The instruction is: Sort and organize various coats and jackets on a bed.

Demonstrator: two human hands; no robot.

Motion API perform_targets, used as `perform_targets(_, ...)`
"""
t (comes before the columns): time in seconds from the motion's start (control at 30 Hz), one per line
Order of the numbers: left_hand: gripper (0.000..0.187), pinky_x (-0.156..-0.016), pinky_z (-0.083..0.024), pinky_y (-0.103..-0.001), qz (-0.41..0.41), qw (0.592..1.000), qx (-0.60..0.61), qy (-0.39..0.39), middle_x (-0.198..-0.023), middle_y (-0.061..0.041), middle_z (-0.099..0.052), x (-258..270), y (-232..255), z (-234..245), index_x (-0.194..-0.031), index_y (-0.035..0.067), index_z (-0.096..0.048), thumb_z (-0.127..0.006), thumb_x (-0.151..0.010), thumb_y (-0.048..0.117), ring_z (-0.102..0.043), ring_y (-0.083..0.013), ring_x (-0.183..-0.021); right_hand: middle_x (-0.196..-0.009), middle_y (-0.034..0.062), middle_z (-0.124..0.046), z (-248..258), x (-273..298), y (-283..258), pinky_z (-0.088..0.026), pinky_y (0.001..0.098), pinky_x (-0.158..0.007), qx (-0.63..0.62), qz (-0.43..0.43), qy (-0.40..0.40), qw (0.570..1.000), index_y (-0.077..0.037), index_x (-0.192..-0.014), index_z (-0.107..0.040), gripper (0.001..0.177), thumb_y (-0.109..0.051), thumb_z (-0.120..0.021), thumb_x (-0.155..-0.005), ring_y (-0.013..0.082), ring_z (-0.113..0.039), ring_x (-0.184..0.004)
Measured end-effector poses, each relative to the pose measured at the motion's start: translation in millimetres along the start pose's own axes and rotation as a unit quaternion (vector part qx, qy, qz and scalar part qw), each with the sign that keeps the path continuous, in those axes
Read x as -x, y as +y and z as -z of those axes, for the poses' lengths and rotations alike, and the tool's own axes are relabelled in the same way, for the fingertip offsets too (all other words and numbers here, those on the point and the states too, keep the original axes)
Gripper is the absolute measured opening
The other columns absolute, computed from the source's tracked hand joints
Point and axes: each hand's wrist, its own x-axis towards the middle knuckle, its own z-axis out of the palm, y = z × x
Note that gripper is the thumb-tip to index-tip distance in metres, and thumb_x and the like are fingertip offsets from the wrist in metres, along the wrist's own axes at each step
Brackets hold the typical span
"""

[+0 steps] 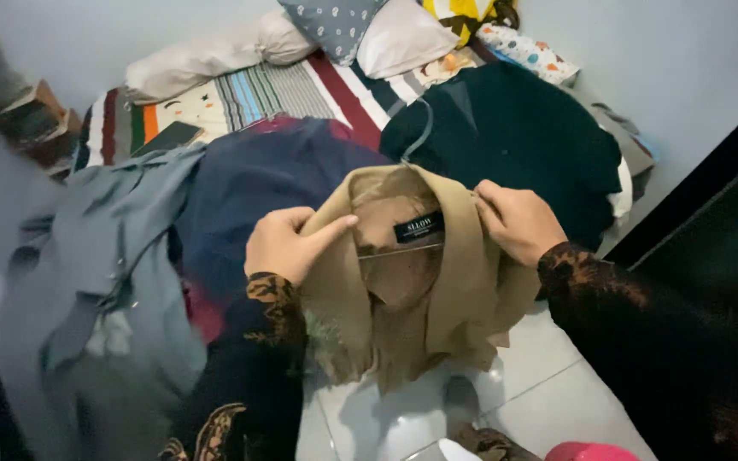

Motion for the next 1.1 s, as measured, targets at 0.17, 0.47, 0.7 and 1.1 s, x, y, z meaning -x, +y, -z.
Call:
perform_targets(0.17,0.056,-0.069,-0.054,-0.039,-0.081,0.994,0.013,0.074,-0.078,-0.013,-0.071,21,-62,39,-0.089,0.006,-0.077,-0.083,-0.072,0.059,-0.071,-0.0279,-0.072,-0.078,0.0162,-0.068,8,35,-94,-0.051,0.0467,-0.064,0.035,0.034,0.129,0.99,-0.008,-0.1,-0.067,0.02,-0.026,-0.06,-0.104,0.0376,-0.067,-0.072)
perform_targets(0.47,0.101,-0.108,-0.043,-0.049,-0.018,0.986,0.01,0.163,-0.138,-0.024,-0.054,67,-192,73,-0.14,0.001,-0.051,-0.087,-0.068,0.063,-0.052,-0.0388,-0.13,-0.079,0.0151,-0.073,-8,35,-195,-0.053,0.0409,-0.063,-0.075,0.05,0.159,0.983,-0.008,-0.096,-0.074,0.026,-0.033,-0.067,-0.099,0.0302,-0.071,-0.07)
perform_targets(0.7,0.143,-0.112,-0.037,-0.049,0.121,0.976,0.038,0.178,-0.149,-0.034,-0.036,103,-321,96,-0.151,-0.011,-0.022,-0.092,-0.051,0.064,-0.041,-0.0419,-0.139,-0.067,0.0041,-0.067,-14,0,-212,-0.046,0.0282,-0.055,-0.271,0.074,0.098,0.955,-0.001,-0.079,-0.072,0.029,-0.028,-0.075,-0.091,0.0077,-0.058,-0.06)
perform_targets(1.1,0.105,-0.115,-0.039,-0.032,0.143,0.92,0.261,-0.256,-0.148,-0.021,-0.064,100,-291,-2,-0.138,-0.006,-0.065,-0.075,-0.065,0.069,-0.054,-0.028,-0.141,-0.071,-0.0074,-0.062,35,-87,-164,-0.04,0.0237,-0.055,-0.4,0.083,0.176,0.896,-0.002,-0.077,-0.068,0.029,-0.019,-0.067,-0.1,0.0016,-0.049,-0.061)
